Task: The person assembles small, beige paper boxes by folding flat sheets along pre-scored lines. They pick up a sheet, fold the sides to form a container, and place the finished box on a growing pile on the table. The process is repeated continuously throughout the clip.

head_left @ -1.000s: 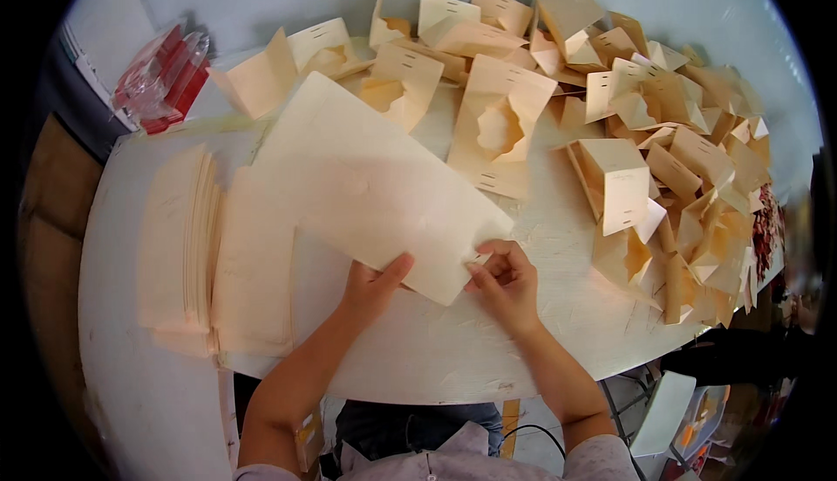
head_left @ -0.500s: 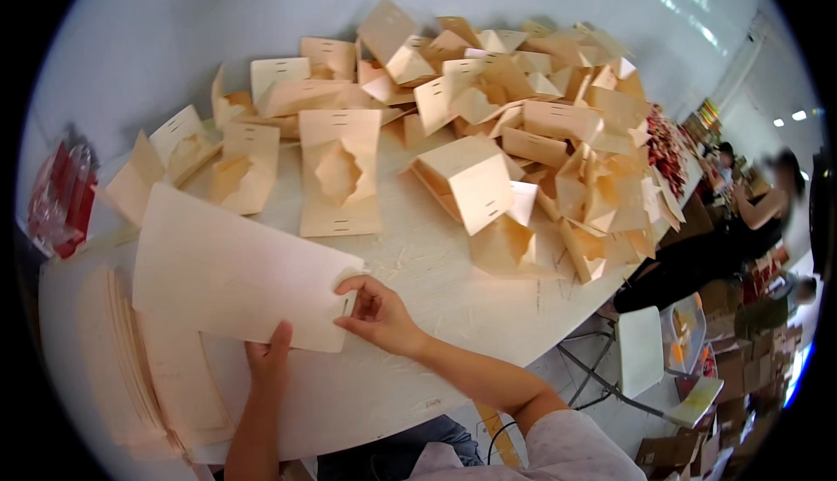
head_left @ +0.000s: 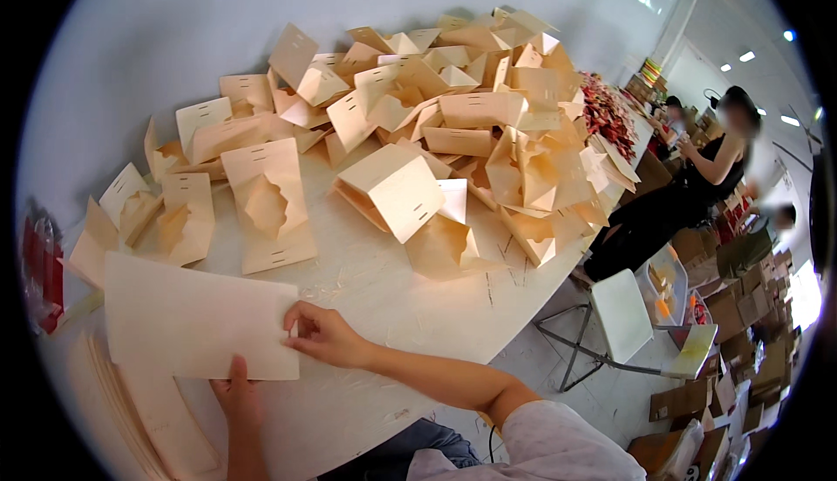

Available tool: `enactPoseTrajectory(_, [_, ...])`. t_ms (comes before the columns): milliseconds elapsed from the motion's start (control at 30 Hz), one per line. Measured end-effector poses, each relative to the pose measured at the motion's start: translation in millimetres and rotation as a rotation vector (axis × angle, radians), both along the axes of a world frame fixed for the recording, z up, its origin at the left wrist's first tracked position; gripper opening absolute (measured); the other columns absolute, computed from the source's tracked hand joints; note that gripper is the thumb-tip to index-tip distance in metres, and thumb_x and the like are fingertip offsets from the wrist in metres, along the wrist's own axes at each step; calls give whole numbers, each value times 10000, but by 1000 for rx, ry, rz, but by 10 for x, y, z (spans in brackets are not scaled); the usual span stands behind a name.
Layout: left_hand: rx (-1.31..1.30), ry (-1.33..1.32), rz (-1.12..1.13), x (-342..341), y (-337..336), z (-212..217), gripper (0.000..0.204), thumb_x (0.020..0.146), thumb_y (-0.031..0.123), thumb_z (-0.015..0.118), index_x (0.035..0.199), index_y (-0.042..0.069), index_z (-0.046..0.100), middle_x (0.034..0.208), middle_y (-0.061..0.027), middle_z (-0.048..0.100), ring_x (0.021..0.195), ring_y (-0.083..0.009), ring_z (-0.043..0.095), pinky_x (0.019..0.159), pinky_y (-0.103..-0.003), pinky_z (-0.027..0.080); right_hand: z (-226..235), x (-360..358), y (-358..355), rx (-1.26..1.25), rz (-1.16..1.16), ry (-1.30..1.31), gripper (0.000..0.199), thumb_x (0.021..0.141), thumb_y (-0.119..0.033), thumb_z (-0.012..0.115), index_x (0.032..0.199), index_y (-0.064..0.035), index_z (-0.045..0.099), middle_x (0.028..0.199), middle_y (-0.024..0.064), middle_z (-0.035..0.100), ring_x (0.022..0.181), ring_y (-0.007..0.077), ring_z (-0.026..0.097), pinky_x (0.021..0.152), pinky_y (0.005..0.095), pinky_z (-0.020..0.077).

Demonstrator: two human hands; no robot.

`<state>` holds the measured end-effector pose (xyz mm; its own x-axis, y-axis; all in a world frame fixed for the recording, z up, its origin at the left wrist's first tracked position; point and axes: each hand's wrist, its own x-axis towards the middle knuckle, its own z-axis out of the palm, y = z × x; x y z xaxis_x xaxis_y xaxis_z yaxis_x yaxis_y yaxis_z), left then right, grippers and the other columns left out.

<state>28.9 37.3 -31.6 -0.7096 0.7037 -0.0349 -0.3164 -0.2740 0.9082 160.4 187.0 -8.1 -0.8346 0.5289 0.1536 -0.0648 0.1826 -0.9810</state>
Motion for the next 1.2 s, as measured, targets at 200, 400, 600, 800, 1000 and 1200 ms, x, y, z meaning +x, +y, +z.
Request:
enactPoseTrajectory(200, [55,-17,-82,36,15,-61,428,852,95,496,1237,28,321,1180,-98,446,1055,-215,474,859,-356,438,172,56,-40,-136,-87,215,460,730,4,585,1110,-105,349,997,94,420,934,150,432,769,280,391])
enactPoseTrajectory(400, [58,33,-111,60,-84,-131,442,837,89,522,1235,26,340,1188,-96,452,1065,-229,466,893,-379,405,29,7,-2,-37,-146,172,781,718,39,577,1309,-147,103,1110,102,387,1050,196,409,879,310,381])
enactPoseTrajectory(600, [-131,-120,-204,99,30,113,414,827,113,550,1196,51,373,1121,-90,499,993,-219,521,850,-374,443,243,39,-60,-375,-123,219,913,673,96,559,1338,-163,-11,1142,153,423,1026,226,479,823,322,437])
enactPoseTrajectory(800, [-7,-115,-294,86,-69,166,357,846,130,523,1169,74,383,1105,-62,499,995,-181,526,809,-370,476,282,18,-168,-398,-67,193,887,684,107,520,1335,-187,-5,1118,150,463,998,213,509,784,313,460])
enactPoseTrajectory(1000, [4,-54,-292,121,-18,153,325,853,128,512,1152,73,394,1086,-50,505,966,-162,538,767,-346,499,317,39,-140,-363,-74,169,837,687,108,489,1326,-159,19,1103,147,476,994,207,506,789,310,448])
enactPoseTrajectory(1200, [-5,67,-269,135,15,126,269,854,125,510,1101,45,441,1016,-51,538,892,-133,565,703,-295,521,283,8,-127,-275,-118,140,798,688,95,489,1313,-126,45,1081,148,476,982,209,506,782,313,452])
